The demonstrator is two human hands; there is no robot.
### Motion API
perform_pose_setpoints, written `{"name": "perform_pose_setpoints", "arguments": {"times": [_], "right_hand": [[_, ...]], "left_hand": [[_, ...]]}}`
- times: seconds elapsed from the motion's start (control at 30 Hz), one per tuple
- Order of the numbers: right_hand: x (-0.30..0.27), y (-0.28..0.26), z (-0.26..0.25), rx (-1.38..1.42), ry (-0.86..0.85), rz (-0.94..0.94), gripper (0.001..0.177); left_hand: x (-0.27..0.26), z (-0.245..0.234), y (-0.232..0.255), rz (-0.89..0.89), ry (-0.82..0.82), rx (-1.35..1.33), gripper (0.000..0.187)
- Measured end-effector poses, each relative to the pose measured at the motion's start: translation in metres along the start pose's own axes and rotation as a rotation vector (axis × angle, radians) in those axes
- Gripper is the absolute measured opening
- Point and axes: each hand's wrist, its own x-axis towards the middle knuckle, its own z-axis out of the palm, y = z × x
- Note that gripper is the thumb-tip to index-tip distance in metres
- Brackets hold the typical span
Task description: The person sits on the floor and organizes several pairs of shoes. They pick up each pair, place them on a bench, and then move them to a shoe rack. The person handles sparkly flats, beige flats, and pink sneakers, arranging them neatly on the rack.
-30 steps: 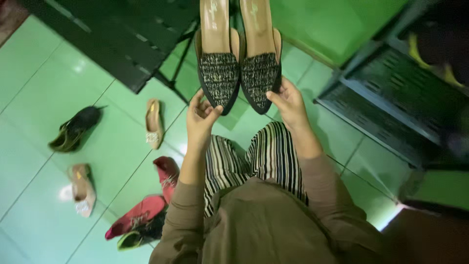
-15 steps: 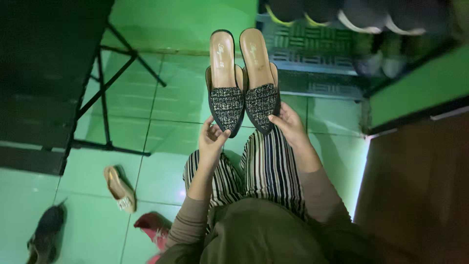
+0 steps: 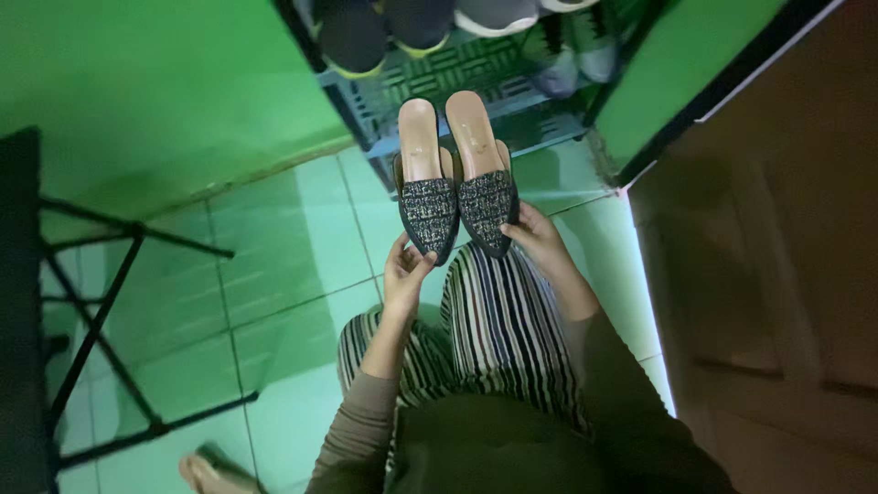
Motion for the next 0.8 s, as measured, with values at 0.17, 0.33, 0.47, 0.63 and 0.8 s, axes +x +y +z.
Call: {"name": "perform_pose_setpoints", "arguments": {"times": [0.17, 0.33, 0.47, 0.63, 0.8], "right_hand": [[0.061, 0.044, -0.056, -0.074, 0.068, -0.051, 0.048], [0.129, 0.072, -0.098, 0.079, 0.026, -0.042, 0.045], [0.174, 0.078, -0.114, 0.103, 0.058, -0.037, 0.050], [0.202, 0.093, -0.127, 0.106, 0.102, 0.036, 0.053], [0.233, 0.098, -0.120, 0.108, 0.269, -0.054, 0.059]], "left_hand": [[0.079, 0.009, -0.053, -0.054, -0.068, 0.014, 0.068], [0.151, 0.019, -0.100, -0.107, -0.062, -0.052, 0.063], [0.204, 0.024, -0.124, -0.109, -0.097, -0.050, 0.058], [0.231, 0.026, -0.150, -0.202, -0.010, -0.134, 0.060], [0.255, 0.040, -0.154, -0.027, 0.025, 0.233, 0.049]]}}
